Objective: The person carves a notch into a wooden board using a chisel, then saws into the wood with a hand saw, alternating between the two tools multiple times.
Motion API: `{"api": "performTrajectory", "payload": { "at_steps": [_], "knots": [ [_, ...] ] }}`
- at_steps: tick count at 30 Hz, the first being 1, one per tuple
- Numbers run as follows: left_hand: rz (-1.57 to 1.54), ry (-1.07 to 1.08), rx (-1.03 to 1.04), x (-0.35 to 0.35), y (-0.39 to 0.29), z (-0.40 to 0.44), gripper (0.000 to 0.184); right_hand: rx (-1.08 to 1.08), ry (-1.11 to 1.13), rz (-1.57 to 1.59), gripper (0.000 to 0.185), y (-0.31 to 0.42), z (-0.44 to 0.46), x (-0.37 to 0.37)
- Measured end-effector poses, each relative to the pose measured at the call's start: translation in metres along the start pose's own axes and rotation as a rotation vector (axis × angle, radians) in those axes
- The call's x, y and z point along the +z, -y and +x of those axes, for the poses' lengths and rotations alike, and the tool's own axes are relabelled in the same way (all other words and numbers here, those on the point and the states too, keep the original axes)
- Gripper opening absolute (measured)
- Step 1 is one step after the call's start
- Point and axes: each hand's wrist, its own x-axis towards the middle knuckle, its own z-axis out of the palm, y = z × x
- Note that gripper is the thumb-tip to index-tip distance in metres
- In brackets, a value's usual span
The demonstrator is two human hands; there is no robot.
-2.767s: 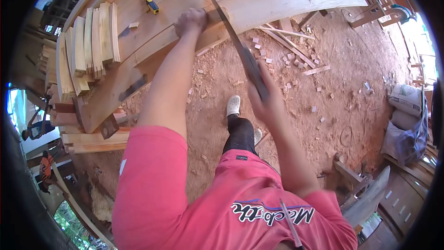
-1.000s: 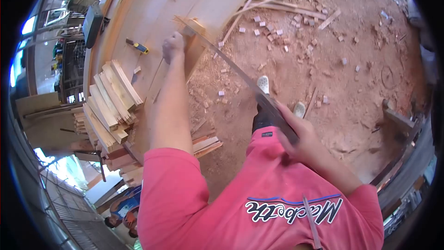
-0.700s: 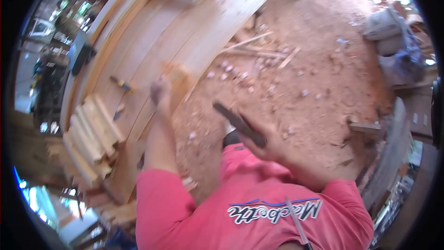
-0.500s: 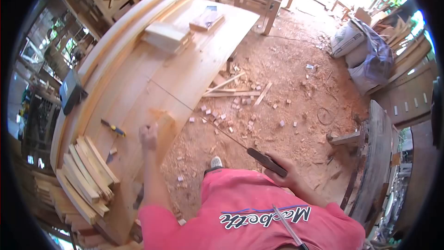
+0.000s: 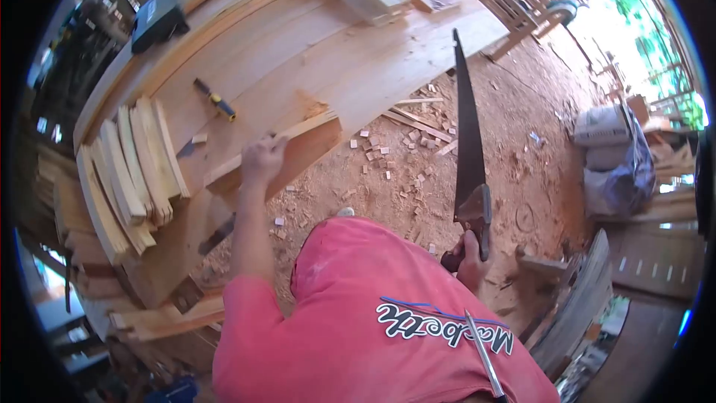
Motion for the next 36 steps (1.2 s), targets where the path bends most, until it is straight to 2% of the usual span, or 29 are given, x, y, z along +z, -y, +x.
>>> {"api": "performTrajectory", "payload": {
  "at_steps": [2,6,8,12,14,15,17,18,20,21,23,25,28,30,32,34,36],
  "knots": [
    [0.383,-0.386,0.518,0.014,0.003,-0.007,0.054,0.0,0.038,-0.06,0.025,0.001,0.005,0.002],
    [0.269,-0.322,0.394,0.009,0.006,-0.007,0.061,0.04,0.09,-0.078,0.021,0.004,0.008,0.02],
    [0.232,0.178,0.06,-0.008,-0.004,-0.011,0.069,0.064,0.09,-0.056,0.021,0.004,0.007,0.027],
    [0.142,0.181,-0.045,-0.025,0.008,-0.038,0.074,0.047,0.115,-0.071,0.024,0.003,-0.01,0.037],
    [0.198,0.197,-0.179,-0.039,0.013,-0.052,0.073,0.091,0.065,-0.088,0.014,0.0,-0.019,0.033],
    [0.195,0.215,-0.178,-0.037,0.022,-0.062,0.073,0.136,0.092,-0.093,0.03,-0.001,-0.023,0.027],
    [0.414,-0.083,0.265,-0.033,0.034,-0.073,0.068,0.163,0.074,-0.093,0.031,-0.003,-0.031,0.025],
    [0.41,-0.082,0.262,-0.027,0.035,-0.073,0.068,0.183,0.067,-0.082,0.032,-0.002,-0.033,0.026],
    [0.38,0.067,0.028,-0.009,0.032,-0.074,0.063,0.17,0.074,-0.109,0.033,0.0,-0.033,0.028],
    [0.38,0.061,0.024,0.0,0.031,-0.069,0.063,0.157,0.078,-0.13,0.035,0.001,-0.033,0.03],
    [0.388,-0.05,0.206,0.018,0.024,-0.054,0.059,0.171,0.105,-0.133,0.036,0.006,-0.03,0.036],
    [0.316,-0.065,0.204,0.026,-0.008,-0.033,0.058,0.194,0.139,-0.147,0.037,0.006,-0.027,0.037],
    [0.284,-0.085,0.203,0.036,-0.025,0.0,0.056,0.038,0.173,-0.181,0.037,0.002,-0.014,0.038],
    [0.26,-0.13,0.237,0.036,-0.021,-0.001,0.055,-0.024,0.333,-0.154,0.045,0.007,-0.007,0.033],
    [0.247,-0.171,0.272,0.029,-0.01,-0.005,0.054,-0.002,0.356,-0.138,0.049,0.014,-0.006,0.031],
    [0.298,-0.074,0.166,0.021,-0.001,-0.016,0.055,0.025,0.377,-0.122,0.053,0.019,-0.008,0.031],
    [0.311,-0.063,0.164,0.012,-0.002,-0.017,0.057,0.06,0.429,-0.096,0.059,0.019,-0.012,0.031]
  ]
}}
